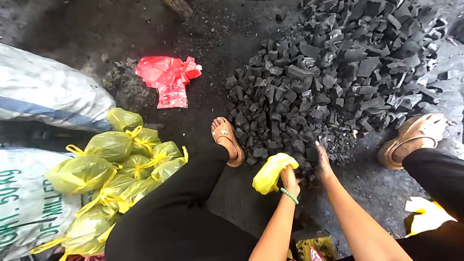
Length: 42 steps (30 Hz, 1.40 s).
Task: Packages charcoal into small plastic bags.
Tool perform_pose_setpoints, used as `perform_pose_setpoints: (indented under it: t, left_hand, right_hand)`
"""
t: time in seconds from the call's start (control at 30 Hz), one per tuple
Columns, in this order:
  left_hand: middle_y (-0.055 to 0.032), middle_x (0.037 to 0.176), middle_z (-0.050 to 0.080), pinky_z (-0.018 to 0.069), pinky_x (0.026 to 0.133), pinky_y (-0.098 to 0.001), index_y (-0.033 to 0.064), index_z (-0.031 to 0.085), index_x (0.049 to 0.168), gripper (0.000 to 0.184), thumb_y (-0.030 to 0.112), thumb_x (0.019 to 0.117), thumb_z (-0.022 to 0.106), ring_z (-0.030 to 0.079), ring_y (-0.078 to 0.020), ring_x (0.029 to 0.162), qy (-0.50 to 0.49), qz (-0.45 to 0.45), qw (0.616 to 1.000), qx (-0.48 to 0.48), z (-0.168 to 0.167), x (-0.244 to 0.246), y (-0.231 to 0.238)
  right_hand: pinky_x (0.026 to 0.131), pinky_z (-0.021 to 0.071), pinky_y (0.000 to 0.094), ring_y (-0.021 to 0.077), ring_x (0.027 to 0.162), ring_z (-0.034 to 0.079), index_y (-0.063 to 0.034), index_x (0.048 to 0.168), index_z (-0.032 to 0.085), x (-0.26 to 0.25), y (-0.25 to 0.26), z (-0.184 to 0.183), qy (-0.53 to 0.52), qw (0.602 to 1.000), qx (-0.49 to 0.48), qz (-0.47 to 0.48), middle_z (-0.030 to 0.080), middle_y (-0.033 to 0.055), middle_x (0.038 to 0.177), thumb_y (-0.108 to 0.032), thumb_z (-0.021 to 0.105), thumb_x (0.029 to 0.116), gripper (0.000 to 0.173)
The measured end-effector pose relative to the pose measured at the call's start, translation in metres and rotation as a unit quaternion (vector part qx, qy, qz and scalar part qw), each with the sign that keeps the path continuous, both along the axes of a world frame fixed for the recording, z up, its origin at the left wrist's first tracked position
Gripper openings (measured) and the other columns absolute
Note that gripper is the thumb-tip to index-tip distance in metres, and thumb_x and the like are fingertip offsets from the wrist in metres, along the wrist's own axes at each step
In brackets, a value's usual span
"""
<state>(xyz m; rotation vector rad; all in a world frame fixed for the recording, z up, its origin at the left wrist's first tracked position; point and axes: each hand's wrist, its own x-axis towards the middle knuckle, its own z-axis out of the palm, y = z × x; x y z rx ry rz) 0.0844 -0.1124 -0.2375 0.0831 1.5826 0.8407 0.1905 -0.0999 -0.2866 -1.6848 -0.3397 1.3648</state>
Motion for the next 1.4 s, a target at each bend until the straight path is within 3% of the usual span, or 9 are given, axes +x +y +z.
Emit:
perform_pose_setpoints:
  t: [0.1, 0.2, 0.33, 0.43, 0.67, 0.97, 1.17, 1.23, 1.4]
  left_hand:
    - [-0.0264, 0.133, 0.058, 0.0502, 0.099, -0.0489, -0.0060, 0.054, 0.136, 0.039, 0.012, 0.1025, 0.060, 0.057, -0.0332, 0.121, 0.121, -0.190, 0.964, 0.139, 0.007, 0.012, 0.009]
    - [-0.0291, 0.130, 0.063, 0.0417, 0.110, -0.0540, -0.0087, 0.064, 0.126, 0.041, 0.016, 0.0945, 0.072, 0.057, -0.0397, 0.127, 0.247, -0.416, 0.834, 0.267, 0.042, 0.023, 0.029]
    - [-0.0240, 0.122, 0.066, 0.0494, 0.099, -0.0496, -0.0061, 0.062, 0.127, 0.039, 0.015, 0.0955, 0.071, 0.063, -0.0324, 0.114, 0.164, -0.427, 0.834, 0.309, 0.079, 0.018, 0.064]
    - [-0.0227, 0.119, 0.068, 0.0500, 0.102, -0.0495, -0.0047, 0.061, 0.128, 0.046, 0.013, 0.0891, 0.077, 0.064, -0.0297, 0.114, 0.229, -0.391, 0.850, 0.268, 0.097, -0.006, 0.100]
    - [-0.0343, 0.155, 0.032, 0.0500, 0.098, -0.0618, 0.0016, 0.054, 0.142, 0.058, -0.007, 0.0872, 0.070, 0.054, -0.0527, 0.125, 0.433, -0.590, 0.674, 0.102, 0.116, -0.050, 0.134]
    - [-0.0241, 0.150, 0.046, 0.0523, 0.095, -0.0602, -0.0015, 0.060, 0.134, 0.037, -0.002, 0.0970, 0.057, 0.061, -0.0450, 0.119, 0.432, -0.675, 0.580, 0.147, 0.120, -0.034, 0.132]
    - [-0.0286, 0.154, 0.040, 0.0426, 0.112, -0.0542, 0.0069, 0.008, 0.164, 0.117, -0.011, 0.0740, 0.081, 0.048, -0.0400, 0.137, 0.164, -0.654, 0.700, 0.235, 0.114, -0.059, 0.145]
    - [-0.0314, 0.149, 0.045, 0.0458, 0.104, -0.0611, 0.0179, -0.001, 0.165, 0.119, -0.007, 0.0804, 0.079, 0.054, -0.0455, 0.129, 0.240, -0.693, 0.660, 0.162, 0.120, -0.064, 0.146]
    - [-0.0358, 0.144, 0.048, 0.0437, 0.103, -0.0662, 0.0170, 0.011, 0.166, 0.093, 0.003, 0.0932, 0.068, 0.053, -0.0527, 0.128, 0.376, -0.699, 0.603, 0.080, 0.140, -0.067, 0.133]
  right_hand:
    - [0.097, 0.0536, 0.0466, 0.0199, 0.119, 0.061, -0.0193, 0.151, 0.045, 0.007, 0.003, 0.005, 0.083, 0.996, 0.016, -0.019, 0.061, 0.0073, 0.136, -0.061, 0.043, 0.1020, 0.064]
    - [0.077, 0.0597, 0.0298, 0.0075, 0.091, 0.069, -0.0148, 0.127, 0.061, 0.000, -0.009, 0.006, 0.188, 0.971, 0.083, -0.120, 0.072, 0.0006, 0.103, -0.047, 0.033, 0.1093, 0.046]
    - [0.061, 0.0563, 0.0394, 0.0169, 0.072, 0.063, -0.0154, 0.104, 0.052, -0.011, 0.001, 0.031, 0.263, 0.925, 0.007, -0.276, 0.060, 0.0033, 0.081, -0.052, 0.021, 0.1095, 0.049]
    - [0.072, 0.0582, 0.0547, 0.0276, 0.092, 0.069, -0.0211, 0.123, 0.058, -0.003, 0.008, 0.037, 0.307, 0.913, 0.023, -0.267, 0.068, 0.0078, 0.103, -0.065, 0.035, 0.1013, 0.054]
    - [0.073, 0.0591, 0.0528, 0.0271, 0.090, 0.070, -0.0192, 0.124, 0.058, 0.007, 0.021, 0.068, 0.341, 0.895, 0.124, -0.260, 0.069, 0.0080, 0.101, -0.063, 0.026, 0.1026, 0.058]
    - [0.074, 0.0610, 0.0483, 0.0270, 0.096, 0.071, -0.0272, 0.126, 0.062, 0.006, 0.058, 0.173, 0.392, 0.859, 0.312, -0.105, 0.071, 0.0053, 0.109, -0.066, 0.023, 0.0999, 0.061]
    - [0.087, 0.0543, 0.0446, 0.0224, 0.102, 0.064, -0.0118, 0.142, 0.053, -0.002, 0.071, 0.134, -0.031, 0.979, 0.131, 0.154, 0.067, 0.0113, 0.118, -0.049, 0.039, 0.1074, 0.053]
    - [0.110, 0.0415, 0.0628, 0.0392, 0.131, 0.056, -0.0104, 0.151, 0.049, 0.003, 0.073, 0.125, -0.197, 0.914, 0.063, 0.348, 0.060, 0.0220, 0.141, -0.052, 0.048, 0.1059, 0.061]
    - [0.113, 0.0332, 0.0697, 0.0502, 0.139, 0.045, -0.0149, 0.160, 0.036, 0.011, 0.072, 0.145, -0.272, 0.871, 0.029, 0.408, 0.048, 0.0287, 0.151, -0.049, 0.054, 0.1047, 0.068]
